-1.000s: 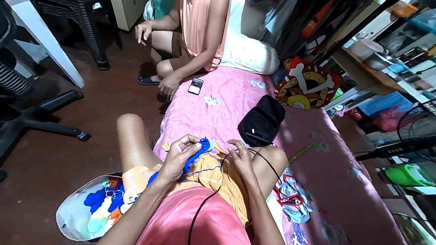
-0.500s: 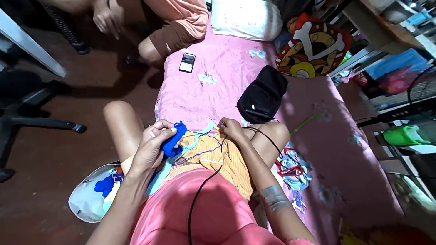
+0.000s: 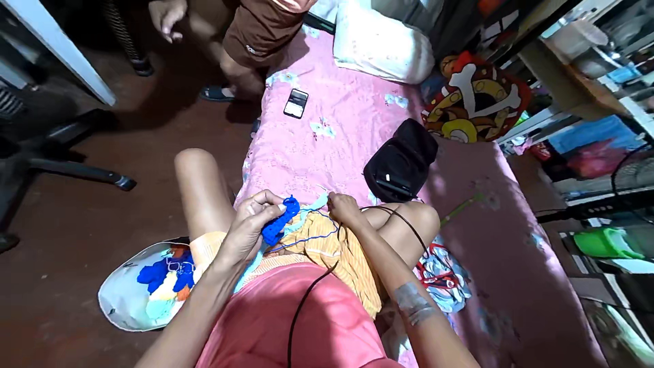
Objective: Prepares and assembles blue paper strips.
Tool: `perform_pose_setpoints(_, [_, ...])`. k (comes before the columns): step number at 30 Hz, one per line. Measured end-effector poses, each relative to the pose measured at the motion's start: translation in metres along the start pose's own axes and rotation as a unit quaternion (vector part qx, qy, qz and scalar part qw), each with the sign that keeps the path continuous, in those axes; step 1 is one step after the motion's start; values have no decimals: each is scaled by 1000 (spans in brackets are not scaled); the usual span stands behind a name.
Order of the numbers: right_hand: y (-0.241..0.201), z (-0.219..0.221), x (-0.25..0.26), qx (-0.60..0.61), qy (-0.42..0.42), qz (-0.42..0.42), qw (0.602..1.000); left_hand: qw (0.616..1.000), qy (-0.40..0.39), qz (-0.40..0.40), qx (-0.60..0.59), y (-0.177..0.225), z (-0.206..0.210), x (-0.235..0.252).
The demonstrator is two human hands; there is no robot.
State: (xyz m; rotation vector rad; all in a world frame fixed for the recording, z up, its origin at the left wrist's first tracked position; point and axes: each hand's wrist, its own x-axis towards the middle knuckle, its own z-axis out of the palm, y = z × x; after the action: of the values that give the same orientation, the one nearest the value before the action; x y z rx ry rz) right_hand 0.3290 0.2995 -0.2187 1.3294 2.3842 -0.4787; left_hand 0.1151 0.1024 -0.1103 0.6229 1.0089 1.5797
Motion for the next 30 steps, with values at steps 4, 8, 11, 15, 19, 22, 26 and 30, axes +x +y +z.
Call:
perform_pose_setpoints(4, [-1,1,8,-16,-7,11,1000,1000,-15,-5,-15,0,-1,1])
perform_pose_setpoints(8, [0,1,16,-18,-17,5,1000,999,-5,2,-45,2,-2,0])
perform_pose_setpoints(11, [1,-3,18,-9,-28,4,1000,998,26,17,-48,2,-4,1])
perform_pose_setpoints(15, [11,-12,16,30,-5,56,998,993,87,37,-71,4,-6,2])
perform_pose_setpoints(19, [25,-47,4,70,80,112,988,986,130,65,-80,7,-9,3])
perform_pose_setpoints(22, [40,-75,-8,103,186,102,972,982,146,107,-59,7,-9,5])
perform_pose_setpoints(26, [27,-91,-36,229,275,-7,934,971,173,165,10,5,-4,6])
perform_pose_setpoints(30, [-45,-75,-88,396,297,-221,840,957,183,211,73,-2,5,7])
